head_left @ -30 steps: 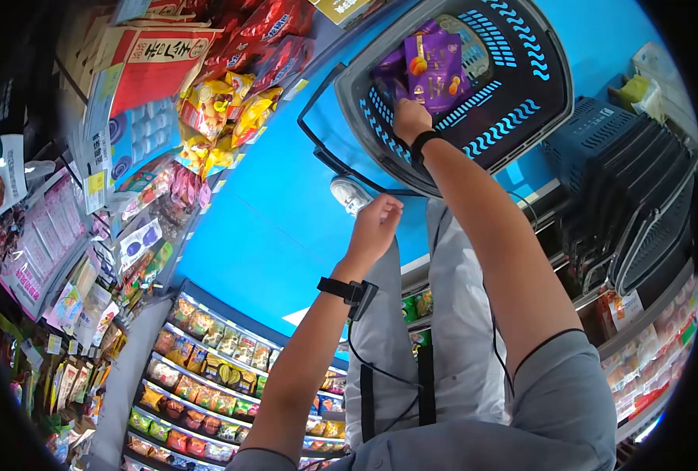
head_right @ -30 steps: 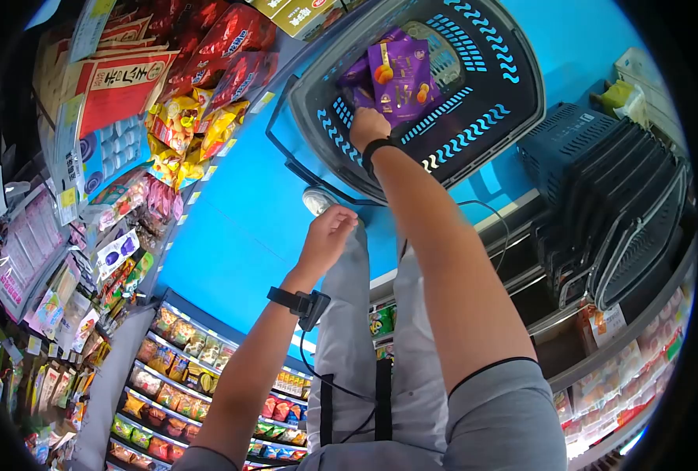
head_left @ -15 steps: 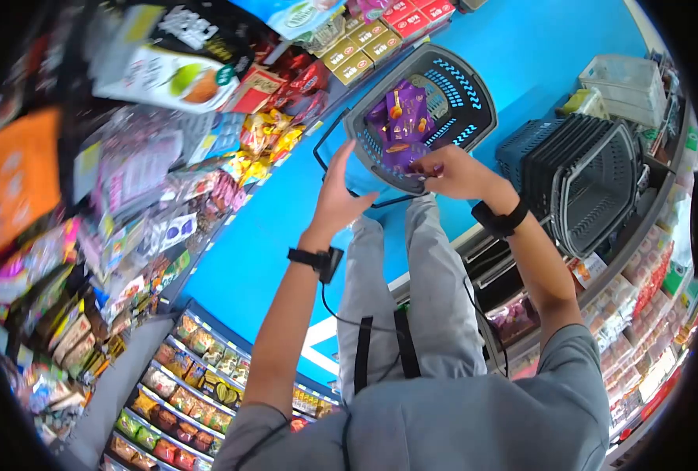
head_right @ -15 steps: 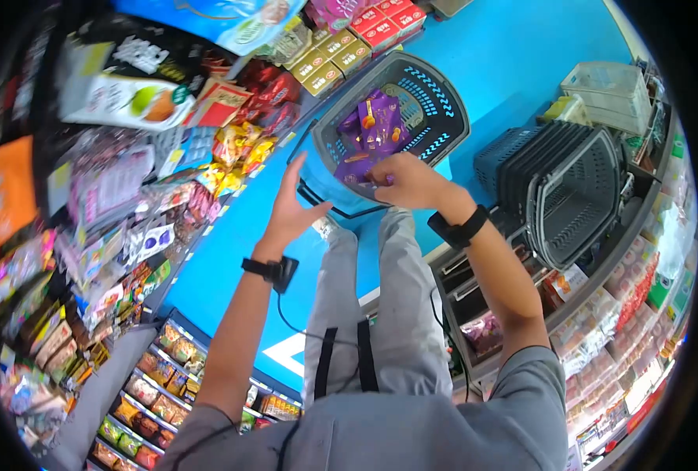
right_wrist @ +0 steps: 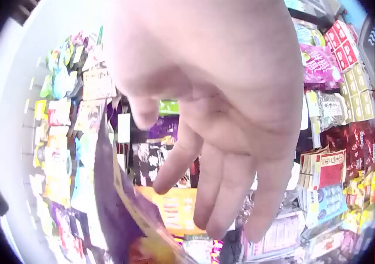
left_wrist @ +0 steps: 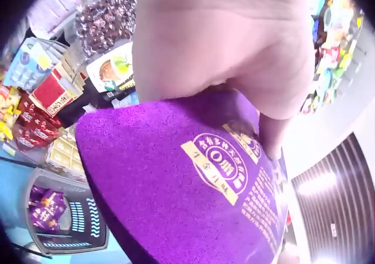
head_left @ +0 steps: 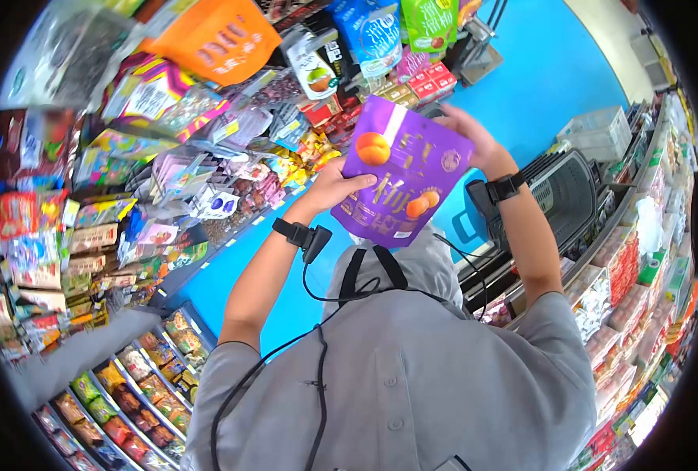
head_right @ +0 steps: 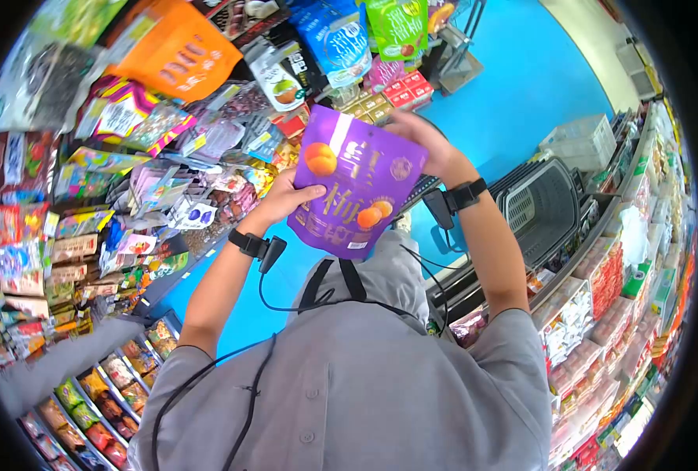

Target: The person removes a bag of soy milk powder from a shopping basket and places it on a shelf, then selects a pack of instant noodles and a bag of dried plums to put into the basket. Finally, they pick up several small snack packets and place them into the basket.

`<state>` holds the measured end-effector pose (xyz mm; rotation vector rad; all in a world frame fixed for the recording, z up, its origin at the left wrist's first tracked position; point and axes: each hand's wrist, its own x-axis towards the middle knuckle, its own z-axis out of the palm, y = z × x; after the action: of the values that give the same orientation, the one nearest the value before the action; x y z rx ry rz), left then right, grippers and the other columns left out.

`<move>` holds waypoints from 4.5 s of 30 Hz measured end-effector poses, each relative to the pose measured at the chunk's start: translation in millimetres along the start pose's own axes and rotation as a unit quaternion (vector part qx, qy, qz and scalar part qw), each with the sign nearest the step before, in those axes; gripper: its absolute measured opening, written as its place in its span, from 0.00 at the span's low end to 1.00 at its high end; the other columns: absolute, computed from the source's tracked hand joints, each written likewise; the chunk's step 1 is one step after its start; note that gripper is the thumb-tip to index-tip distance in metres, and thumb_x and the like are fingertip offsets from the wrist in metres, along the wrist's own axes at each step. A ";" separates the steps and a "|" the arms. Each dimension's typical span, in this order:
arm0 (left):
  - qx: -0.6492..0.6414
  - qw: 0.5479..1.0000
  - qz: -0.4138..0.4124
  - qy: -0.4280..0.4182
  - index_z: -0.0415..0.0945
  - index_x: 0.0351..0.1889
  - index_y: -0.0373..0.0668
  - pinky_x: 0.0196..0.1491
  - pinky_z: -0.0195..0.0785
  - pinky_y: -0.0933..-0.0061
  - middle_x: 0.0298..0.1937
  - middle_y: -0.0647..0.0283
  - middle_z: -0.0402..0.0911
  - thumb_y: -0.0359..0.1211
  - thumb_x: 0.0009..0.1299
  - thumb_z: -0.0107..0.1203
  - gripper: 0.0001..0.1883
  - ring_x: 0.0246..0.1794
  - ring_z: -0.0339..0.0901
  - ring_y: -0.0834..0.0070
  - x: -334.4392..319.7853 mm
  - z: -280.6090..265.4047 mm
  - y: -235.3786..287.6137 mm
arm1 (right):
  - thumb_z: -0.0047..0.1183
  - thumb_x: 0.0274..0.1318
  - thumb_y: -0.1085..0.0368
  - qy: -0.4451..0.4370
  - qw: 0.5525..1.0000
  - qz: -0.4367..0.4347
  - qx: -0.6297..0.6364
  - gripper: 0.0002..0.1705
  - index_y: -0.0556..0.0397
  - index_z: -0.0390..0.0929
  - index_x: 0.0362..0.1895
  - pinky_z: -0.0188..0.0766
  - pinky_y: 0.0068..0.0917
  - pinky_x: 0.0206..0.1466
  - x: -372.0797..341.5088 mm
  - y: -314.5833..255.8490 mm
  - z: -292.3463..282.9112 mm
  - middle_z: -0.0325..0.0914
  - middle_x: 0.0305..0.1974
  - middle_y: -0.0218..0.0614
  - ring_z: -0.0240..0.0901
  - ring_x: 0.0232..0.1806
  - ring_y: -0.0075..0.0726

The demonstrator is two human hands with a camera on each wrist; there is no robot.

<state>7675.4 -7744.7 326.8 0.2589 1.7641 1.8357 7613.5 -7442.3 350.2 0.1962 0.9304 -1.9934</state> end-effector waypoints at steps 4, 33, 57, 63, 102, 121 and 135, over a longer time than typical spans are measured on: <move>-0.162 0.981 0.030 0.100 0.74 0.52 0.37 0.48 0.73 0.74 0.46 0.64 0.80 0.30 0.68 0.58 0.15 0.44 0.78 0.78 -30.1 -1.4 18.4 | 0.27 0.63 0.31 -0.006 0.994 -0.096 0.044 0.44 0.58 0.64 0.61 0.66 0.49 0.55 -16.2 23.8 20.5 0.75 0.53 0.50 0.72 0.55 0.49; -0.383 0.864 0.091 0.313 0.71 0.53 0.37 0.50 0.74 0.66 0.49 0.59 0.80 0.38 0.75 0.46 0.16 0.45 0.79 0.71 47.6 64.7 46.5 | 0.61 0.49 0.73 0.054 0.873 -0.287 -0.390 0.33 0.58 0.64 0.61 0.73 0.28 0.51 15.4 -30.3 -12.4 0.75 0.52 0.45 0.76 0.48 0.32; -0.198 0.941 0.077 0.264 0.66 0.59 0.40 0.50 0.73 0.72 0.50 0.65 0.77 0.33 0.68 0.58 0.23 0.48 0.76 0.79 49.5 118.5 82.8 | 0.50 0.49 0.68 -0.227 0.973 -0.005 0.042 0.28 0.62 0.65 0.58 0.75 0.40 0.53 7.9 -63.6 -51.9 0.75 0.50 0.48 0.76 0.51 0.46; -0.115 0.926 0.076 0.352 0.70 0.55 0.37 0.48 0.74 0.75 0.45 0.64 0.81 0.24 0.65 0.59 0.20 0.43 0.79 0.79 47.6 107.2 62.2 | 0.59 0.47 0.71 -0.165 0.972 -0.077 -0.147 0.35 0.57 0.61 0.62 0.72 0.36 0.56 21.3 -61.7 -44.7 0.71 0.54 0.39 0.72 0.55 0.36; 0.012 0.774 0.273 0.571 0.70 0.51 0.34 0.46 0.70 0.72 0.41 0.56 0.79 0.26 0.65 0.58 0.17 0.41 0.77 0.72 253.1 -12.8 105.6 | 0.46 0.65 0.72 0.192 0.752 -0.548 -0.311 0.12 0.65 0.73 0.49 0.69 0.18 0.38 169.3 -212.9 4.0 0.80 0.38 0.35 0.74 0.37 0.20; 0.028 0.767 0.282 0.576 0.68 0.52 0.34 0.46 0.70 0.65 0.43 0.48 0.78 0.31 0.68 0.55 0.17 0.42 0.79 0.57 258.4 -29.0 118.6 | 0.47 0.65 0.71 0.225 0.736 -0.572 -0.284 0.15 0.68 0.70 0.52 0.70 0.18 0.46 191.6 -215.5 5.9 0.79 0.45 0.39 0.75 0.43 0.22; 0.055 0.777 0.261 0.570 0.67 0.52 0.33 0.49 0.69 0.64 0.45 0.49 0.76 0.31 0.68 0.54 0.17 0.44 0.76 0.56 256.2 -29.1 113.3 | 0.47 0.63 0.74 0.241 0.736 -0.569 -0.275 0.15 0.70 0.71 0.52 0.72 0.20 0.46 195.6 -210.1 -3.6 0.80 0.45 0.41 0.76 0.43 0.25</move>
<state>7421.2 -7631.4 369.7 -0.5217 2.8073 2.5556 7333.9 -7504.4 368.9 -0.3066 2.3538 -2.6223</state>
